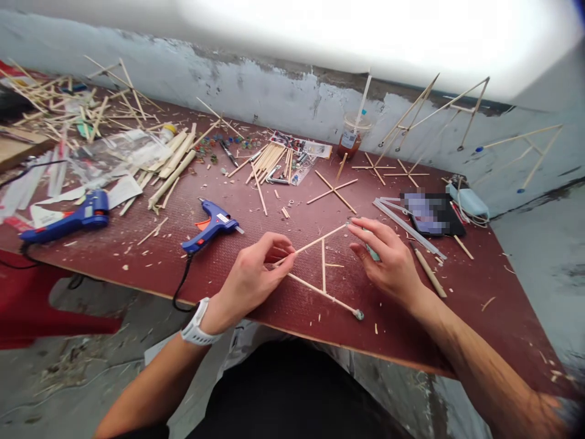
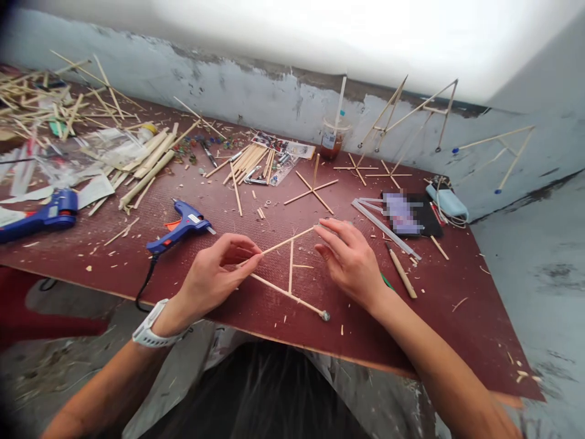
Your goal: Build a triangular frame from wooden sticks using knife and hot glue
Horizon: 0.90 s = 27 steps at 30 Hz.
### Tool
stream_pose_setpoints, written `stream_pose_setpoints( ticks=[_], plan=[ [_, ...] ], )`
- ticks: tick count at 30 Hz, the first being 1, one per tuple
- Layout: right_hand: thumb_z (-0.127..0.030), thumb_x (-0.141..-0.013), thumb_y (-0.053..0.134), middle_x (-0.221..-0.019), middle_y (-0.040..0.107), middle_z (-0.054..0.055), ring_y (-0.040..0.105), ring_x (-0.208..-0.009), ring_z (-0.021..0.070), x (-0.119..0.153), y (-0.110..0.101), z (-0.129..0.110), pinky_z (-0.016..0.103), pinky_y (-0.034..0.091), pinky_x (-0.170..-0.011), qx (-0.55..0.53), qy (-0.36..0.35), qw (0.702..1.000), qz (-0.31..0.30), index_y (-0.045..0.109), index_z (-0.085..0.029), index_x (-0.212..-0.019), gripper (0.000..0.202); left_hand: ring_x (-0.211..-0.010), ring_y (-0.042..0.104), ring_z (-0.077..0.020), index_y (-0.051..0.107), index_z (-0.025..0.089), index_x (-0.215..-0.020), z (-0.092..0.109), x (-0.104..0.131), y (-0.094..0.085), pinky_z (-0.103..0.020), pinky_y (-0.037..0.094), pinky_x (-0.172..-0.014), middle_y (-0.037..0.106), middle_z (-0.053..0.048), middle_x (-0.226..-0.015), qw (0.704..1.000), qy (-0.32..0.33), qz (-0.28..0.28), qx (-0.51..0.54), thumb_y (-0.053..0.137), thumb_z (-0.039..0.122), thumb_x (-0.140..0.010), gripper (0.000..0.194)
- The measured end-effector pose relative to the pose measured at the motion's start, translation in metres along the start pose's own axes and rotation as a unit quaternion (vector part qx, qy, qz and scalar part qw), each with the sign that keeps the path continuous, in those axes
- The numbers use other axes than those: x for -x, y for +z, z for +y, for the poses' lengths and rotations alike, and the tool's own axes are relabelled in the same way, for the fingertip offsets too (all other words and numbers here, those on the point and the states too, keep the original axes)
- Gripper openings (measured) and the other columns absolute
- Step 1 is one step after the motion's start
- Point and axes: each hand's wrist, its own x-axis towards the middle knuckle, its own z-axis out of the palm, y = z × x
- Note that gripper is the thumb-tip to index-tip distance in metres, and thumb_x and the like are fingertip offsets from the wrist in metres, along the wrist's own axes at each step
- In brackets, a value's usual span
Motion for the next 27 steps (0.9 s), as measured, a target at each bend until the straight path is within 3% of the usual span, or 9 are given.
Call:
stream_pose_setpoints(
  ticks=[3, 5, 9, 13, 18, 22, 24, 27],
  plan=[
    [-0.019, -0.104, 0.059, -0.147, 0.068, 0.009, 0.059, -0.142, 0.0297, -0.004, -0.007, -0.006, 0.067, 0.031, -0.128, 0.018, -0.050, 0.999, -0.010, 0.063, -0.031, -0.145, 0.043, -0.074, 0.077, -0.0158, 0.060, 0.018, -0.100, 0.018, -0.006, -0.002, -0.028, 0.066, -0.067, 0.077, -0.004, -0.092, 0.991, -0.028, 0.013, 0.130, 0.081, 0.031, -0.089, 0.027],
    [-0.019, -0.104, 0.060, -0.145, 0.070, 0.008, 0.061, -0.141, 0.0293, -0.005, -0.012, -0.008, 0.069, 0.026, -0.129, 0.030, -0.063, 0.997, -0.012, 0.064, -0.031, -0.145, 0.042, -0.065, 0.076, -0.0137, 0.059, 0.018, -0.094, 0.033, -0.012, -0.005, -0.027, 0.066, -0.063, 0.077, -0.003, -0.090, 0.984, -0.028, 0.018, 0.174, 0.084, 0.030, -0.086, 0.029],
    [-0.020, -0.104, 0.062, -0.125, 0.080, 0.004, 0.076, -0.113, 0.0224, -0.002, -0.015, -0.007, 0.062, 0.035, -0.127, 0.044, -0.068, 0.997, -0.003, 0.069, -0.032, -0.136, 0.035, -0.057, 0.073, -0.0121, 0.058, 0.019, -0.086, 0.052, -0.028, -0.006, -0.025, 0.065, -0.056, 0.076, -0.001, -0.085, 0.977, -0.029, 0.005, 0.209, 0.087, 0.029, -0.083, 0.031],
    [-0.018, -0.103, 0.063, -0.108, 0.084, 0.003, 0.078, -0.093, 0.0178, 0.006, -0.012, -0.001, 0.049, 0.052, -0.115, 0.011, -0.079, 0.997, 0.013, 0.075, -0.028, -0.125, 0.027, -0.056, 0.071, -0.0104, 0.059, 0.019, -0.084, 0.054, -0.042, -0.001, -0.024, 0.063, -0.055, 0.076, -0.001, -0.084, 0.969, -0.044, -0.016, 0.242, 0.089, 0.030, -0.081, 0.032],
    [-0.024, -0.105, 0.061, -0.106, 0.083, 0.007, 0.077, -0.093, 0.0194, 0.012, -0.003, 0.001, 0.035, 0.062, -0.087, -0.092, 0.005, 0.996, 0.015, 0.077, -0.025, -0.122, 0.023, -0.069, 0.076, -0.0120, 0.063, 0.019, -0.087, 0.056, -0.055, 0.007, -0.024, 0.065, -0.066, 0.078, -0.005, -0.093, 0.941, -0.084, -0.045, 0.324, 0.078, 0.045, -0.091, 0.031],
    [-0.028, -0.102, 0.065, -0.097, 0.082, 0.007, 0.076, -0.084, 0.0193, 0.012, 0.000, 0.001, 0.033, 0.061, -0.081, -0.175, 0.077, 0.981, 0.024, 0.079, -0.022, -0.111, 0.018, -0.083, 0.078, -0.0142, 0.069, 0.020, -0.102, 0.054, -0.060, 0.011, -0.028, 0.066, -0.077, 0.079, -0.010, -0.115, 0.934, -0.074, -0.067, 0.343, 0.061, 0.061, -0.100, 0.042],
    [-0.033, -0.101, 0.067, -0.093, 0.082, 0.007, 0.075, -0.079, 0.0188, 0.011, 0.000, 0.000, 0.032, 0.061, -0.075, -0.219, 0.117, 0.969, 0.012, 0.080, -0.020, -0.108, 0.020, -0.086, 0.076, -0.0122, 0.071, 0.020, -0.106, 0.047, -0.062, 0.013, -0.024, 0.063, -0.077, 0.079, -0.009, -0.118, 0.931, -0.043, -0.078, 0.355, 0.067, 0.059, -0.097, 0.040],
    [-0.042, -0.099, 0.068, -0.085, 0.079, 0.006, 0.072, -0.073, 0.0174, 0.009, -0.004, -0.006, 0.031, 0.059, -0.068, -0.298, 0.167, 0.939, -0.033, 0.081, -0.020, -0.095, 0.026, -0.100, 0.075, -0.0112, 0.074, 0.021, -0.107, 0.033, -0.063, 0.019, -0.022, 0.059, -0.091, 0.081, -0.006, -0.115, 0.911, -0.005, -0.093, 0.401, 0.086, 0.045, -0.087, 0.033]
  ],
)
